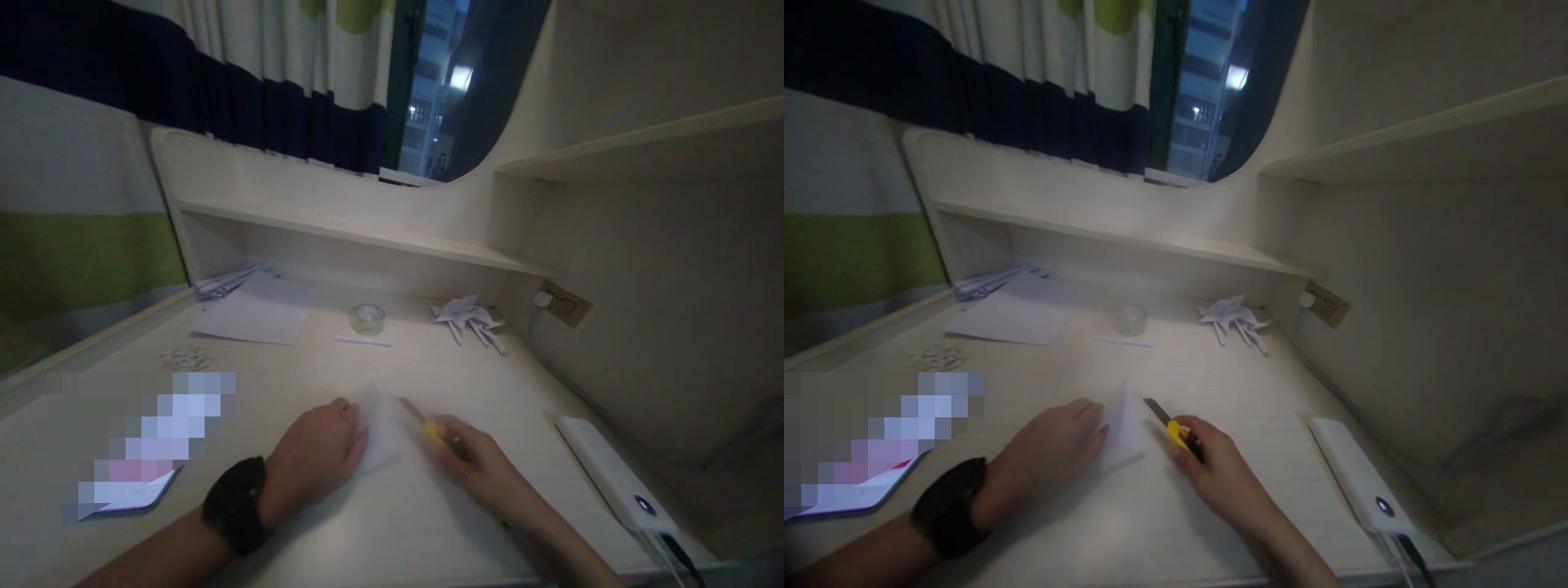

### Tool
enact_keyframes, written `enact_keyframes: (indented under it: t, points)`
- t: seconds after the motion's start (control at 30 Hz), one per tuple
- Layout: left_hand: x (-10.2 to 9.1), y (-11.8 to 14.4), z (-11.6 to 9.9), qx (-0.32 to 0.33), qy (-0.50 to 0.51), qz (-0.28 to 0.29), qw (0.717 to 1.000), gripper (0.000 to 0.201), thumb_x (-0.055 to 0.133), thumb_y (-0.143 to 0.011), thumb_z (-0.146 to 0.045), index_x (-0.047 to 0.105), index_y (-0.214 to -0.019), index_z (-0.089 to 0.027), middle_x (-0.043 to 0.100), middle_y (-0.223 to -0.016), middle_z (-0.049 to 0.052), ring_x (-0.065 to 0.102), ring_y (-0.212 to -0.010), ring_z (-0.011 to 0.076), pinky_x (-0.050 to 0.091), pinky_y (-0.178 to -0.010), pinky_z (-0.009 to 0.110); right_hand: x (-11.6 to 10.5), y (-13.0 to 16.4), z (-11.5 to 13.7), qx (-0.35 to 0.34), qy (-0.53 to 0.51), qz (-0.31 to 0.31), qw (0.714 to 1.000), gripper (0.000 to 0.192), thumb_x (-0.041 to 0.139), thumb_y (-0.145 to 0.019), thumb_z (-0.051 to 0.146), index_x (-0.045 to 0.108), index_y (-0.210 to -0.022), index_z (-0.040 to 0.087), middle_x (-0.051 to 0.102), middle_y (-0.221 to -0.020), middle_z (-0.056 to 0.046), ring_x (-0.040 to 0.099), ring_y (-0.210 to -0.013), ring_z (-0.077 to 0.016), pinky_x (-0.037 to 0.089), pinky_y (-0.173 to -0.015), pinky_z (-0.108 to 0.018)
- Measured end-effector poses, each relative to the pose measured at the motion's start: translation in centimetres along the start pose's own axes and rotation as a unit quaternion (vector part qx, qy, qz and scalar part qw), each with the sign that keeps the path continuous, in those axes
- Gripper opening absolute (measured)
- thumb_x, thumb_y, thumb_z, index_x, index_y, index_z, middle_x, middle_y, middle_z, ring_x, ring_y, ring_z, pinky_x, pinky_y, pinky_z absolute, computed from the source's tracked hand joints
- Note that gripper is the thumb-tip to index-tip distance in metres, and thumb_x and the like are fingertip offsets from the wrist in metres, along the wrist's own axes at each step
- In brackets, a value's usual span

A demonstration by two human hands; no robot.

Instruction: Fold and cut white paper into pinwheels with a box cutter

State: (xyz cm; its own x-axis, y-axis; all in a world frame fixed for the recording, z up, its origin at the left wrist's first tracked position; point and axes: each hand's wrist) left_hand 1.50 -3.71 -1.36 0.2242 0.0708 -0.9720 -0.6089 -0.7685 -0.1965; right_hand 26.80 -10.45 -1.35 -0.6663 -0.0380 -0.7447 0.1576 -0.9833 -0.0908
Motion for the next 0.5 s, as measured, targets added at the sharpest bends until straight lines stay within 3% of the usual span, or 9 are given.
enact_keyframes:
  t: [0.1, 0.2, 0.3, 0.37, 0.43, 0.5]
  points:
    - [0.0, -0.7, -0.4, -0.025, 0.032, -0.010, 0.999, 0.024, 0.036, -0.090, -0.029, 0.056, -0.085, -0.016, 0.060, -0.085, 0.010, 0.061, -0.076, 0.0223, 0.048, -0.072, 0.037, 0.7, 0.8, 1.1, -0.016, 0.102, 0.007, 0.995, 0.032, 0.046, -0.089, 0.028, 0.055, -0.119, 0.021, 0.061, -0.103, -0.009, 0.059, -0.091, -0.0216, 0.045, -0.080, -0.033]
    - [0.2, -1.2, -0.8, -0.025, 0.078, -0.031, 0.996, 0.021, 0.043, -0.085, -0.022, 0.054, -0.100, -0.015, 0.060, -0.101, 0.012, 0.061, -0.090, 0.0248, 0.048, -0.079, 0.038, 1.0, 1.4, 2.0, -0.001, 0.189, 0.006, 0.982, 0.039, 0.042, -0.089, 0.024, 0.048, -0.128, 0.021, 0.059, -0.102, -0.010, 0.060, -0.081, -0.0202, 0.045, -0.072, -0.031]
    - [0.6, -1.3, -1.2, -0.018, 0.114, -0.059, 0.992, 0.047, 0.049, -0.079, -0.020, 0.042, -0.126, -0.013, 0.050, -0.126, 0.017, 0.057, -0.105, 0.0281, 0.046, -0.086, 0.039, 0.9, 1.5, 2.5, -0.001, 0.227, 0.020, 0.974, 0.041, 0.042, -0.089, 0.024, 0.046, -0.130, 0.023, 0.058, -0.102, -0.009, 0.061, -0.077, -0.0192, 0.044, -0.068, -0.029]
    - [0.8, -1.3, -1.3, -0.014, 0.136, -0.071, 0.988, 0.058, 0.052, -0.080, -0.028, 0.035, -0.133, -0.012, 0.045, -0.133, 0.019, 0.054, -0.111, 0.0303, 0.045, -0.091, 0.042, 0.8, 1.4, 2.4, -0.012, 0.230, 0.038, 0.972, 0.039, 0.045, -0.089, 0.026, 0.049, -0.127, 0.024, 0.058, -0.099, -0.008, 0.060, -0.076, -0.0180, 0.043, -0.068, -0.027]
    - [0.7, -1.3, -1.1, -0.008, 0.162, -0.083, 0.983, 0.058, 0.052, -0.083, -0.038, 0.036, -0.132, -0.012, 0.048, -0.131, 0.018, 0.054, -0.111, 0.0302, 0.045, -0.091, 0.043, 0.7, 1.1, 2.1, -0.022, 0.233, 0.047, 0.971, 0.036, 0.045, -0.089, 0.027, 0.051, -0.125, 0.025, 0.058, -0.097, -0.007, 0.060, -0.076, -0.0173, 0.042, -0.068, -0.026]
    - [0.2, -1.3, -0.6, 0.014, 0.185, -0.087, 0.979, 0.044, 0.047, -0.087, -0.037, 0.044, -0.125, -0.015, 0.056, -0.120, 0.014, 0.059, -0.101, 0.0264, 0.048, -0.084, 0.041, 0.6, 0.8, 1.6, -0.030, 0.241, 0.046, 0.969, 0.033, 0.045, -0.090, 0.028, 0.053, -0.122, 0.026, 0.057, -0.095, -0.006, 0.059, -0.077, -0.0169, 0.041, -0.068, -0.026]
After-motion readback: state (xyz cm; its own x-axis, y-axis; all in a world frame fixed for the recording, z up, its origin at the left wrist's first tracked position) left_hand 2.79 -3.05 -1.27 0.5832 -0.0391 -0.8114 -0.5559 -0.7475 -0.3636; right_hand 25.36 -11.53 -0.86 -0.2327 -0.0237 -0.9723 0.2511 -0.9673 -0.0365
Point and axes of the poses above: each hand's wrist, its own y-axis away from the middle knuckle, its own x-axis out of the palm, z = x × y
